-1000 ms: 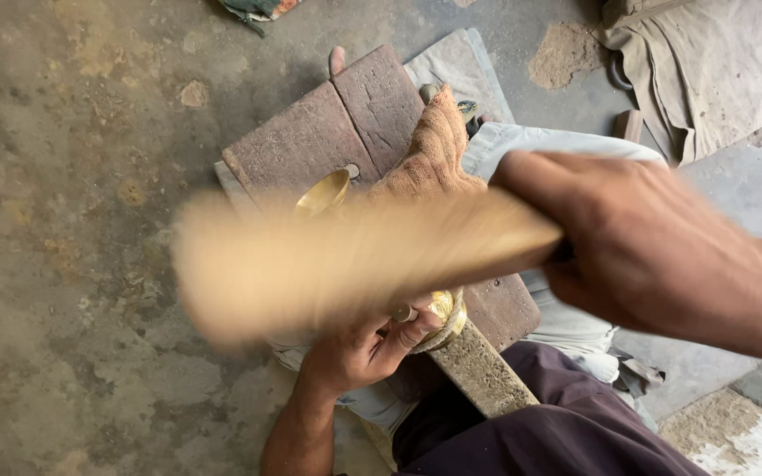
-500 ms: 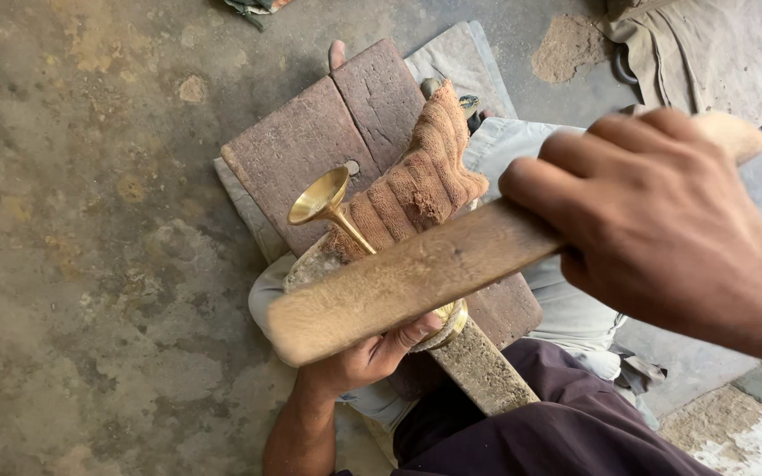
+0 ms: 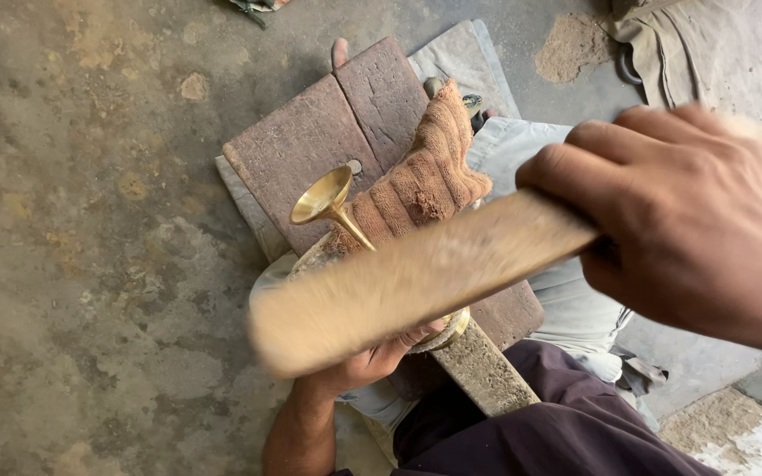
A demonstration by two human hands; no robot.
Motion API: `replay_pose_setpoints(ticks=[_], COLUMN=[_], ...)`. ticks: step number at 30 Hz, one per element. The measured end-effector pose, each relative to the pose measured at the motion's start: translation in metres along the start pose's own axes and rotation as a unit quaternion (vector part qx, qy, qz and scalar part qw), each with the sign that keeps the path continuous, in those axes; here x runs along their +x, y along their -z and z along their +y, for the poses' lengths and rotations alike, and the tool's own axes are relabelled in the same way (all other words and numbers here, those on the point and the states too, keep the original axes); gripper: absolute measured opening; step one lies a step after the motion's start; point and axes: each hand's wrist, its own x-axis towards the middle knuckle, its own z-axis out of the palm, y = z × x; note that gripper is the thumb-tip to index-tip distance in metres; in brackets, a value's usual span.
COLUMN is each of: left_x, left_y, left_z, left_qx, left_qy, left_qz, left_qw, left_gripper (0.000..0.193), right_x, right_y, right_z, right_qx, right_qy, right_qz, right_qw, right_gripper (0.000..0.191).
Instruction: The person sits on the floor with a brass goblet-shaped object resting on a brick support. They hold a small punch against the brass base and strike it repeatedly with a wooden mallet, rotating the object between strikes to work the metal surface, with other brass pieces lying on the floor nearby.
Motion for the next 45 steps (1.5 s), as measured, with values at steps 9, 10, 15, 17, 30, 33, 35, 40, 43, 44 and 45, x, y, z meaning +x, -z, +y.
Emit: replay_pose_setpoints(ticks=[9, 10, 15, 17, 30, 33, 35, 40, 43, 44, 45], left_x=[0.008, 0.009, 0.007, 0.006, 0.002, 0.001, -0.002, -0.027, -0.058, -0.069, -0.080], left_y=[0.004, 0.004, 0.003, 0.004, 0.002, 0.003, 0.002, 0.000, -0.009, -0.015, -0.021], left_z=[0.008, 0.007, 0.006, 0.005, 0.001, -0.004, -0.006, -0.002, 0.003, 0.003, 0.003], left_qx=[-0.019, -0.075, -0.040, -0.160, -0.089, -0.115, -0.047, -0.280, -0.237, -0.187, -0.191], left_qy=[0.004, 0.025, 0.036, 0.136, 0.049, 0.040, -0.012, 0.095, 0.176, 0.205, 0.237], left_qz=[0.013, -0.006, 0.014, -0.046, 0.000, -0.018, 0.006, 0.173, 0.349, 0.402, 0.420], left_qw=[1.000, 0.997, 0.998, 0.977, 0.995, 0.992, 0.999, 0.940, 0.890, 0.873, 0.855], left_gripper=[0.033, 0.031, 0.024, 0.028, 0.026, 0.027, 0.023, 0.016, 0.024, 0.027, 0.027], right_x=[0.008, 0.009, 0.010, 0.010, -0.003, -0.011, -0.018, -0.056, -0.092, -0.100, -0.107], right_y=[-0.017, -0.018, -0.015, -0.014, -0.013, -0.017, -0.024, -0.056, -0.106, -0.128, -0.150], right_z=[0.014, 0.015, 0.009, 0.004, 0.011, 0.016, 0.023, 0.057, 0.071, 0.079, 0.086], right_qx=[0.171, 0.158, 0.057, 0.293, -0.006, 0.180, 0.025, -0.016, 0.128, 0.169, 0.209], right_qy=[-0.057, -0.069, -0.004, -0.100, 0.005, -0.136, -0.121, -0.161, -0.310, -0.354, -0.395], right_qz=[-0.068, -0.088, -0.035, -0.097, 0.038, -0.085, -0.103, 0.086, 0.141, 0.137, 0.132], right_qw=[0.981, 0.981, 0.998, 0.946, 0.999, 0.970, 0.987, 0.983, 0.931, 0.910, 0.885], right_gripper=[0.035, 0.034, 0.035, 0.045, 0.039, 0.029, 0.026, 0.033, 0.037, 0.038, 0.039])
